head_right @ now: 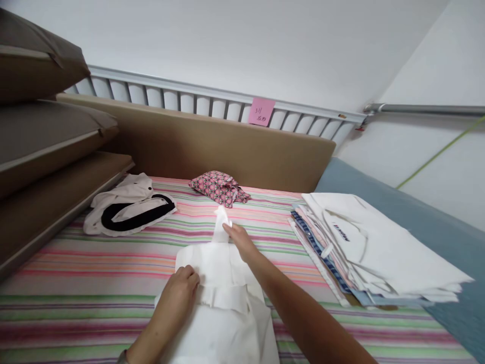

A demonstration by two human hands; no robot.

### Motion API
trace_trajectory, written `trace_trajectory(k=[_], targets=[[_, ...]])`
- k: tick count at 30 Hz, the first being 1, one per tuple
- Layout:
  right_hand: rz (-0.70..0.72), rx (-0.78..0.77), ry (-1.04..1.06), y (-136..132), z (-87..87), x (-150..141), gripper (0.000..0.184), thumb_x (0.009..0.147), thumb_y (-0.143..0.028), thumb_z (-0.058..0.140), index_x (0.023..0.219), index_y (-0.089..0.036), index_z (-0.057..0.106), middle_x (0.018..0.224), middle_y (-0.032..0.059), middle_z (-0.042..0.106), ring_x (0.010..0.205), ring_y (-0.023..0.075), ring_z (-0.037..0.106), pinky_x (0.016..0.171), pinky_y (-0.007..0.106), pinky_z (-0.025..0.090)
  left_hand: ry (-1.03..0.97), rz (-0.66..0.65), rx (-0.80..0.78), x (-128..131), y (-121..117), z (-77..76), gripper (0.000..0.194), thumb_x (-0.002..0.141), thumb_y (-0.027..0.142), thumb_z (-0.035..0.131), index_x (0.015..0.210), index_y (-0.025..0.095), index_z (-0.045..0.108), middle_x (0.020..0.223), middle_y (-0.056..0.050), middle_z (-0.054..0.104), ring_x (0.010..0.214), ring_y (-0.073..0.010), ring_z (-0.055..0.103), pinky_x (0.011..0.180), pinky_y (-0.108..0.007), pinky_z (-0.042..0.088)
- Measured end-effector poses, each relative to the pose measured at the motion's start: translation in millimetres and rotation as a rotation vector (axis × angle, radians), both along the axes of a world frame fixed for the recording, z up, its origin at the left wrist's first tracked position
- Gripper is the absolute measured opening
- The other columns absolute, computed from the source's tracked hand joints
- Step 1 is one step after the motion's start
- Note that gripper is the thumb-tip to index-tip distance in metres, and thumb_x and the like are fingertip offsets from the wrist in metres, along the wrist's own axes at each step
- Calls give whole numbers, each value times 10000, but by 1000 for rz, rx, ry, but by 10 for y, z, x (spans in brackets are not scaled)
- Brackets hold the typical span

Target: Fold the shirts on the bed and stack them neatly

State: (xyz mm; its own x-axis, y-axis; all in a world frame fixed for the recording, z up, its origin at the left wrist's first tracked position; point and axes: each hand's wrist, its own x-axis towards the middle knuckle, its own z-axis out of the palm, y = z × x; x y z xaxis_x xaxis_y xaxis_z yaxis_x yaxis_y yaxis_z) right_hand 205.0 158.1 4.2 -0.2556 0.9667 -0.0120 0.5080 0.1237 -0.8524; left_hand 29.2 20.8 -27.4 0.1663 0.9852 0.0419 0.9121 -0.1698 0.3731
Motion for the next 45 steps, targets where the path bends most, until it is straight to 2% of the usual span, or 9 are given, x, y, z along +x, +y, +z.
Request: trace_trajectory(k=[5,7,10,15,23,34,39,42,45], targets=[[444,264,-329,-638,-2,340,219,789,-305,544,932,-227,691,1161,65,637,1189,259,490,1050,463,287,36,-16,8,-24,-19,44,293,824,69,327,848,172,601,922,-70,598,879,-197,514,761,-335,350],[499,328,-462,-773,-19,408,236,769,-207,538,939,-258,694,1227,37,603,1249,244,434,1085,482,224,42,-19,8,-30,-23,54,275,820,84,336,832,174,596,906,-69,602,882,-205,516,761,-344,347],[464,372,-429,-899,-45,402,313,787,-159,490,1022,-254,674,1219,39,609,1230,219,463,1070,459,289,45,-32,19,-42,-42,70,261,805,88,349,824,178,594,890,-68,614,890,-212,523,774,-357,341],[433,334,-384,-1112,-186,225,361,879,-353,482,1203,-230,587,1282,70,560,1249,236,445,1063,463,327,11,-29,-1,-159,-55,133,209,787,135,406,795,185,608,864,-67,647,873,-211,555,778,-345,346],[404,321,-367,-1234,-323,180,339,905,-387,451,1161,-229,609,1288,62,556,1269,229,421,1092,481,277,-229,469,-130,-479,158,126,295,813,429,429,733,195,590,789,-78,680,735,-202,605,598,-292,340],[228,330,-205,-1219,-318,220,365,932,-387,372,1027,-217,680,1145,62,646,1122,199,547,994,403,422,-371,469,-106,-410,279,36,235,849,313,359,819,205,566,807,-57,668,734,-159,599,622,-261,371],[168,427,-218,-1287,-344,245,338,933,-350,375,972,-226,687,1111,54,659,1118,196,546,979,398,430,-440,361,-191,-446,147,105,271,691,414,613,854,209,546,812,-28,667,709,-157,601,592,-246,374],[146,453,-216,-1338,-364,231,329,936,-338,371,986,-225,676,1102,50,662,1113,193,545,974,390,425,-375,320,-246,-408,42,151,506,591,451,693,990,202,507,931,-52,669,770,-182,609,605,-258,370],[174,454,-280,-1379,-354,183,308,928,-331,392,1016,-218,664,1068,51,673,1096,205,549,965,398,408,-203,300,-221,-328,9,177,361,647,311,638,971,193,529,946,-71,672,833,-209,611,645,-282,364]])
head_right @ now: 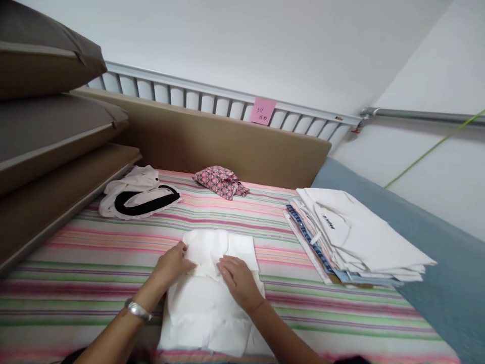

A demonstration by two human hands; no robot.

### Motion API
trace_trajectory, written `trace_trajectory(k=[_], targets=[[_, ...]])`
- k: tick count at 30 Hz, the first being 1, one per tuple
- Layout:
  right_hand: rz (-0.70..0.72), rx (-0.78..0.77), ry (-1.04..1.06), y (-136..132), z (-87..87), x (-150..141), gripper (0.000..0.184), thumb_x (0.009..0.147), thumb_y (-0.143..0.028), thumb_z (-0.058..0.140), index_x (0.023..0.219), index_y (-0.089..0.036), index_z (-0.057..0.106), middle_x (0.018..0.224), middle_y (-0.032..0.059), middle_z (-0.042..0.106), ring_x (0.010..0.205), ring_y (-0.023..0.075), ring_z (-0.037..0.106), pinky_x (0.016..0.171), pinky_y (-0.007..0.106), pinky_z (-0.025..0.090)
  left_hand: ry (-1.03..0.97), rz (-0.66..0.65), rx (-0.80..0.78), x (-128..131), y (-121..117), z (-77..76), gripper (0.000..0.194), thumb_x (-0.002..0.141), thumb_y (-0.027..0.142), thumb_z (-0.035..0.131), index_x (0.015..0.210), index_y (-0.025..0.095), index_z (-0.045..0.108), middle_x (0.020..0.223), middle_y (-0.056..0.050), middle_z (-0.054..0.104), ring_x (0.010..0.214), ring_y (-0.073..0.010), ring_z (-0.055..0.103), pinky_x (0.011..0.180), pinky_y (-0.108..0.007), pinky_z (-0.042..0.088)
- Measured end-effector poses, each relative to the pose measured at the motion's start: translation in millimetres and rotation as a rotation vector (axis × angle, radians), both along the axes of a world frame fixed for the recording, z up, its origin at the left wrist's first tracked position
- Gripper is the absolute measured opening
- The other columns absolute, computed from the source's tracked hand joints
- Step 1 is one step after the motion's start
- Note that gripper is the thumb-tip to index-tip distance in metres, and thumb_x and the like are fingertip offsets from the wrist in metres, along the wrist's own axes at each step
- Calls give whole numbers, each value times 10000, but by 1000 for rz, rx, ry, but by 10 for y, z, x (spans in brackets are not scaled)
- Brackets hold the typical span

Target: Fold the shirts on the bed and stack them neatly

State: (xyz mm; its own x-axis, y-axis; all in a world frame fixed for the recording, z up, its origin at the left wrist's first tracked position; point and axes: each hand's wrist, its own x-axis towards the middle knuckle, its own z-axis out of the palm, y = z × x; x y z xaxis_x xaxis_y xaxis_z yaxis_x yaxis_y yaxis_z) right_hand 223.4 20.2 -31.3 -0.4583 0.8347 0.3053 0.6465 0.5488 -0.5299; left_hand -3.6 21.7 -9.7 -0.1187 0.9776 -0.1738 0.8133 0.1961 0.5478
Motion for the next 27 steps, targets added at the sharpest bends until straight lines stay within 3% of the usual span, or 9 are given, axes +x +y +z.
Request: trace_trajectory(k=[2,4,8,11,15,19,23,27], targets=[[-11,-4,-51,-2,35,-43,302,925,-327,398,1043,-212,651,1051,55,674,1057,209,561,935,393,411,74,-23,44,51,10,21,231,681,163,542,908,197,562,906,-65,670,862,-209,605,682,-297,360],[-29,-23,-97,20,83,-86,304,932,-323,385,1038,-214,648,1009,50,675,976,200,579,879,372,424,98,-24,106,73,16,54,263,688,72,464,882,206,581,901,-59,652,910,-203,585,735,-310,353],[-27,-30,-205,85,144,-149,346,952,-312,342,860,-233,666,813,19,652,812,173,558,779,332,412,165,-21,235,21,-45,116,243,742,69,418,826,207,600,905,-66,606,938,-212,537,783,-337,341],[-22,2,-260,102,135,-169,370,954,-331,345,780,-222,654,762,22,618,783,172,534,766,327,391,205,-48,226,-19,-126,130,254,775,92,394,836,193,618,972,-101,594,960,-252,519,790,-380,353],[-7,17,-270,76,117,-189,391,958,-354,329,807,-222,664,773,33,609,790,174,525,772,334,382,50,-203,322,23,-189,128,358,752,81,425,1042,205,595,1183,-96,556,1096,-236,472,914,-380,347],[23,11,-263,47,152,-196,374,954,-356,344,826,-223,669,770,34,617,794,177,530,776,340,393,-57,-402,178,62,-173,92,220,769,162,471,891,182,653,960,-92,657,942,-215,566,832,-322,408],[81,-36,-206,-23,238,-83,358,953,-341,344,873,-221,671,848,40,662,849,180,567,801,340,431,-53,-384,137,1,-150,94,225,808,203,440,816,189,665,859,-85,686,814,-209,603,749,-322,430],[35,69,-100,-229,287,228,273,925,-295,399,1005,-235,654,992,54,674,968,197,581,896,381,448,-185,-387,365,49,-150,104,283,841,185,411,1016,200,633,1041,-72,665,1005,-182,561,908,-311,407]])
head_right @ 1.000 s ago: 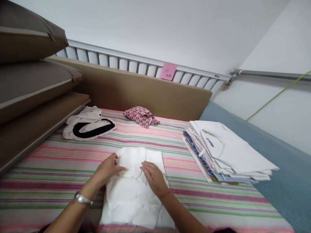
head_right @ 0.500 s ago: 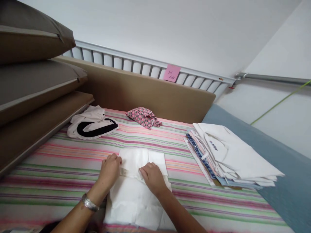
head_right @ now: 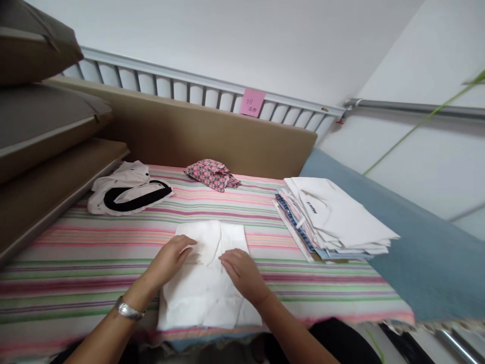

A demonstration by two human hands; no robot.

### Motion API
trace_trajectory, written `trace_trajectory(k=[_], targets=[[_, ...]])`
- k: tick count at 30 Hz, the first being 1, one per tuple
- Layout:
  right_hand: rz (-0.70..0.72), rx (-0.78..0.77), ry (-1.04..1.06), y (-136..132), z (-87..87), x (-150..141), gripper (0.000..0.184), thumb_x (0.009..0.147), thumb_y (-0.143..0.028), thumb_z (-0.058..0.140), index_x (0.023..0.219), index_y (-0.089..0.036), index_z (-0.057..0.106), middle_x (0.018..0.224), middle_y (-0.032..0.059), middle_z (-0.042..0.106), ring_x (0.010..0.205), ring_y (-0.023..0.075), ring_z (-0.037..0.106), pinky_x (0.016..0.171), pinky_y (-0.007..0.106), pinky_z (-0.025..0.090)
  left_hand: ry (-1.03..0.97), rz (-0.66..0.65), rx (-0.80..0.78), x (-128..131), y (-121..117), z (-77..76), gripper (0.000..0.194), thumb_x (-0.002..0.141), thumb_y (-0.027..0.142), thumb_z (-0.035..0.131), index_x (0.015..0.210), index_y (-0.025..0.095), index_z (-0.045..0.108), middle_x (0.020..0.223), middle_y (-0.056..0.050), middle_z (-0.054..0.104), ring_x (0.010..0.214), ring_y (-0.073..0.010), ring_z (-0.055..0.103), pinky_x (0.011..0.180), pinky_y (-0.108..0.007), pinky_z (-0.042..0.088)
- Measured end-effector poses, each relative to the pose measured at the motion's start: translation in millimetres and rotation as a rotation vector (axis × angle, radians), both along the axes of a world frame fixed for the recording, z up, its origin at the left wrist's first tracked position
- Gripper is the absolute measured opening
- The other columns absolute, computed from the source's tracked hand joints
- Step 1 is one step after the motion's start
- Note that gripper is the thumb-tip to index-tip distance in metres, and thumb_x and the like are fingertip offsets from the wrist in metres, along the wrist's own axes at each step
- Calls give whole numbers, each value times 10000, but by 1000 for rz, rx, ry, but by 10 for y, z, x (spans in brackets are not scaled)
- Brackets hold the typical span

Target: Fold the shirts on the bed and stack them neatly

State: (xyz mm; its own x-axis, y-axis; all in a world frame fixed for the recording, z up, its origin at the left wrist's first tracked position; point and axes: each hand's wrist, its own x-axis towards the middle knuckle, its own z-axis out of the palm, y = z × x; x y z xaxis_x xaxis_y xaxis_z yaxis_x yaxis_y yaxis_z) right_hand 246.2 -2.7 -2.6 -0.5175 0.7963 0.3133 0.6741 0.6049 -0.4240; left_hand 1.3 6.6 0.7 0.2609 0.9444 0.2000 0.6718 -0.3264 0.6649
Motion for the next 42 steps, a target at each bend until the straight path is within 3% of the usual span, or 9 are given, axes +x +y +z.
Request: trace_trajectory(k=[6,11,19,23,27,31,35,39,42], targets=[[-44,97,-87,-453,-154,567,446,831,-100,382,1208,-244,570,1302,61,533,1243,214,434,1028,452,387,40,-164,-58,169,-115,-148,324,834,249,479,1132,239,606,1215,-56,618,1150,-214,508,1023,-403,368],[-23,57,-136,-606,-374,682,588,757,-48,389,1291,-263,511,1439,68,373,1330,235,316,1057,483,339,166,87,47,-183,-435,-287,552,742,6,374,1193,258,566,1334,-57,521,1237,-206,440,1067,-424,333],[-54,88,35,-432,-568,501,489,708,-22,439,1090,-243,650,1330,94,509,1243,239,438,1006,491,380,232,280,68,-247,-786,-476,724,692,-68,302,1297,296,461,1476,-78,314,1318,-211,360,1076,-419,333],[-40,66,142,-431,-508,514,383,746,-58,438,995,-230,673,1212,89,603,1163,228,517,968,477,413,111,318,45,-171,-762,-511,496,721,1,353,1060,197,658,1403,-122,428,1283,-215,414,1079,-403,335],[1,13,193,-494,-353,563,362,763,-78,435,995,-238,661,1146,73,643,1122,212,547,968,462,407,-74,323,37,-214,-816,-510,337,743,98,384,868,194,682,1312,-114,532,1222,-202,486,1057,-396,372],[27,-65,250,-569,-185,634,356,774,-95,417,989,-241,659,1069,58,676,1084,210,571,943,429,426,-174,246,32,-277,-989,-424,262,775,217,426,879,240,665,1275,-77,574,1217,-202,494,1050,-388,381],[-13,-190,394,-516,18,679,337,786,-136,397,968,-224,667,990,50,692,968,203,618,870,359,468,-240,178,-35,-288,-1034,-156,259,789,313,458,937,253,661,1198,-63,629,1166,-215,535,1024,-368,399],[-108,-326,471,-74,184,602,306,777,-162,404,910,-207,676,869,18,700,839,190,636,761,304,484,-317,236,-169,-186,-607,197,267,766,363,467,898,209,641,872,-36,690,838,-184,617,753,-289,492],[-277,-446,409,428,158,478,260,770,-159,431,844,-188,679,725,2,683,721,175,629,678,281,478,-375,313,-297,-68,-56,283,237,730,368,476,826,187,597,666,19,601,623,-124,540,574,-232,431]])
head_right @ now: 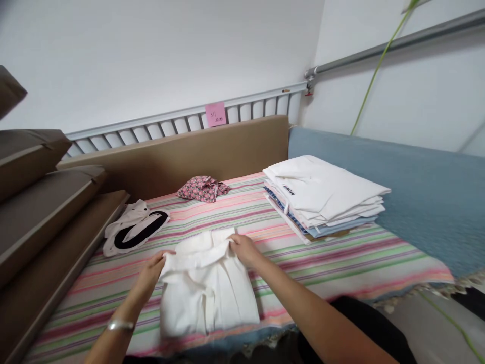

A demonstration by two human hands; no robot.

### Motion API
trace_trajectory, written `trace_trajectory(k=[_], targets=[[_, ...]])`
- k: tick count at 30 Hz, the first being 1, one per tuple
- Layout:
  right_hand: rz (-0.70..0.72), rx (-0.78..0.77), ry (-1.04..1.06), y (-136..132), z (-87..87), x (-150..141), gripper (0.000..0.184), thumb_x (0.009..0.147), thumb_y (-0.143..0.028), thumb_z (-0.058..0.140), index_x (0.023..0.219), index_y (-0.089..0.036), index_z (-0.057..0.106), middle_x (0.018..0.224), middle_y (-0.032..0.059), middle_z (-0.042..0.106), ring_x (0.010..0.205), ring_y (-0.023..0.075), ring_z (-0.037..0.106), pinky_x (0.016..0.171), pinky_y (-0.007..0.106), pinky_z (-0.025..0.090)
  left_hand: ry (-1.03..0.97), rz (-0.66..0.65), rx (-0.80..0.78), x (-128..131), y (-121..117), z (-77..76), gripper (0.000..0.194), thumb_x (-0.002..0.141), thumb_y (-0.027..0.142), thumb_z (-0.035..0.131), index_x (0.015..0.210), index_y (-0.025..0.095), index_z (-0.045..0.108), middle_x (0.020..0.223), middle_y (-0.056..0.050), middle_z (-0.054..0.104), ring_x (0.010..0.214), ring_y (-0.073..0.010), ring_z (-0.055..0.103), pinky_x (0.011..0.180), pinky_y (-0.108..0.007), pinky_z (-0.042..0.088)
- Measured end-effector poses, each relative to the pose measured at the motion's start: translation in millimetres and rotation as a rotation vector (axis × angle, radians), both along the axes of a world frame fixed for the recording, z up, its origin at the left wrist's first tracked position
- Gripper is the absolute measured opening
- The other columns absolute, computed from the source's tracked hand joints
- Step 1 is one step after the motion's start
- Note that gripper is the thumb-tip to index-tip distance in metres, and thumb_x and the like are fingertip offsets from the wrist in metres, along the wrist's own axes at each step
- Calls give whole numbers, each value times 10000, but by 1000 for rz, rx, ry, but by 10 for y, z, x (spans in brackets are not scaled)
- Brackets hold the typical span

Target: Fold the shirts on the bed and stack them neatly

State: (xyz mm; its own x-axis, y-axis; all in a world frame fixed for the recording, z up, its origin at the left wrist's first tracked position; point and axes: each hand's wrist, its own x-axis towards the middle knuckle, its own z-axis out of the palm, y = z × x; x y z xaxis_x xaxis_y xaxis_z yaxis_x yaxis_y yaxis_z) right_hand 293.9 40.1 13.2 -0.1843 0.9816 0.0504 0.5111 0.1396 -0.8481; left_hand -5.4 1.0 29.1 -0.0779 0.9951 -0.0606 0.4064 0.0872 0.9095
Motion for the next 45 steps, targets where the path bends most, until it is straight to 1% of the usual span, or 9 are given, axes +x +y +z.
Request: trace_trajectory(k=[5,13,18,22,26,31,36,39,45], targets=[[-121,-77,-67,480,-262,-68,124,684,-136,568,735,-171,676,719,28,685,728,194,625,690,296,464,29,79,-181,89,562,-184,152,631,313,556,601,170,516,416,74,386,374,-81,342,385,-218,236],[-148,-75,4,653,-480,-45,171,752,-180,543,869,-184,666,832,17,696,757,159,625,658,242,453,-120,99,-203,43,601,-330,350,626,499,559,787,191,520,520,79,457,435,-81,424,450,-220,353],[-188,-103,-8,687,-614,-58,203,752,-194,559,927,-170,659,871,48,696,794,177,627,714,264,454,-32,266,-229,-53,642,-545,398,636,476,499,874,159,518,634,5,573,528,-138,545,507,-271,425],[-203,-82,-21,580,-585,48,284,812,-236,479,1035,-150,631,1052,92,664,947,183,598,790,263,425,174,347,-183,-143,498,-555,354,704,499,449,799,172,544,741,-68,645,633,-183,596,566,-299,424],[-216,-109,-107,470,-496,116,262,821,-247,432,745,-149,663,730,68,667,724,184,588,635,263,383,380,294,-187,-39,373,-482,365,673,558,516,607,200,543,590,-67,609,606,-232,567,603,-334,370],[-222,-155,-199,426,-446,103,367,766,-250,507,407,-172,498,426,14,503,490,137,481,508,252,281,450,272,-119,129,354,-404,196,684,368,529,561,218,497,553,-52,560,607,-233,537,606,-325,333],[-222,-129,-144,408,-352,22,117,719,-248,578,674,-169,652,624,-3,645,588,131,566,535,211,354,309,316,26,106,358,-488,227,791,406,408,751,207,509,709,-9,604,676,-168,558,617,-257,388],[-223,9,-122,383,-319,-56,206,829,-300,480,900,-202,647,823,-7,684,734,129,597,624,202,390,285,400,12,64,349,-639,219,820,351,362,794,185,503,713,-16,607,643,-154,554,587,-246,398],[-277,59,-263,343,-483,-141,127,821,-205,517,812,-202,643,736,15,664,700,152,574,615,231,329,442,438,-48,170,307,-772,187,828,272,370,791,194,535,696,-78,617,624,-197,538,575,-294,328]])
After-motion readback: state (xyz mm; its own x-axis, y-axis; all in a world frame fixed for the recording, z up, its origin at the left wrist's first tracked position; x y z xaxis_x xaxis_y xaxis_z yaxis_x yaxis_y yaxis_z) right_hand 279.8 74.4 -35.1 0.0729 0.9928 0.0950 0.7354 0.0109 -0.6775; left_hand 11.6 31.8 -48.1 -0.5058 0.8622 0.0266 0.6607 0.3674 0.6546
